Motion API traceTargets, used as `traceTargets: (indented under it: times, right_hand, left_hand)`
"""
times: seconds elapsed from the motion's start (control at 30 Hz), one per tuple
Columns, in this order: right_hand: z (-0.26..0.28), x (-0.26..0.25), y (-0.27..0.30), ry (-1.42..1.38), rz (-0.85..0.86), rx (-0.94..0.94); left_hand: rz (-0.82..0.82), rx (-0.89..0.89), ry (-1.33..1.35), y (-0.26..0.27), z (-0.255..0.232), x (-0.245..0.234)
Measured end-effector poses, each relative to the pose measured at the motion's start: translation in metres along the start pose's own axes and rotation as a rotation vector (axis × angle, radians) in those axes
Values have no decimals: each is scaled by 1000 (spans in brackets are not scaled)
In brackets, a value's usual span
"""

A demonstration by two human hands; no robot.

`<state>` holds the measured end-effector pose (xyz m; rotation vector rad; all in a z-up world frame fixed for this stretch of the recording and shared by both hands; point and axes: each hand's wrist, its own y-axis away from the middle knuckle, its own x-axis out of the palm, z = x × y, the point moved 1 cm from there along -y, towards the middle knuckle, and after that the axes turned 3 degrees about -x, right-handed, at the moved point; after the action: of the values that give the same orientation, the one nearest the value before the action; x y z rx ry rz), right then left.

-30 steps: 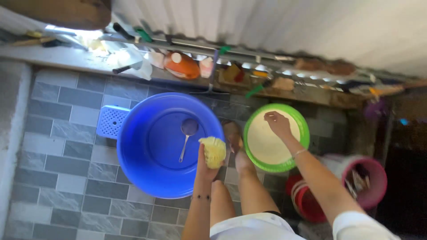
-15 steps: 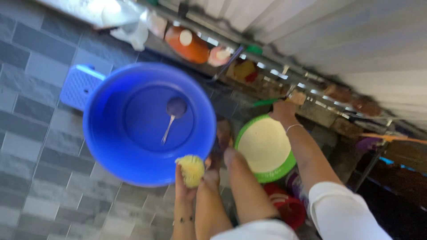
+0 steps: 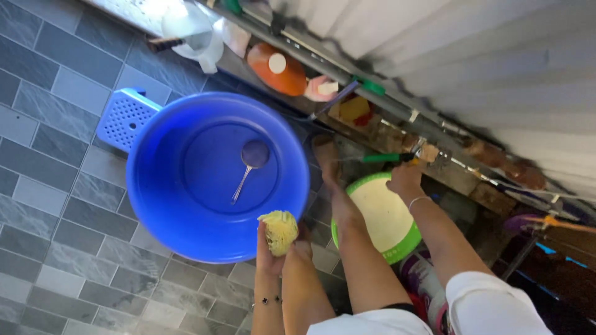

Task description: The person takes a napa cabbage from a refrigerator, tears pieces of cabbage and places them into black clay pots on the counter, washes cabbage pieces under a tap, and tears leafy green vegetables from a pink basket into the pots. They also handle a knife while cutting cabbage in a green bowl.

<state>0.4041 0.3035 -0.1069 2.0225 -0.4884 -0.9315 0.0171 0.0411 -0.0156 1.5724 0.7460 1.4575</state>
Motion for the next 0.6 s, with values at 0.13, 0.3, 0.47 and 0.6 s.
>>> traceTargets:
  times: [0.13,0.3,0.47,0.6]
  right_hand:
    - [1,-8,18,-16,30,-21]
    - [5,-15,21,-100,73,-3]
    - [5,-11,18,-93,1,14]
    - [8,-1,25,-131,-229,52]
  left_hand:
    - [46,-8,16,-14,23,0]
    - [46,24,-87,-12,37,11]
    - [87,-6,-110,-26,45,3]
    - [22,-46,-231,-75,55,0]
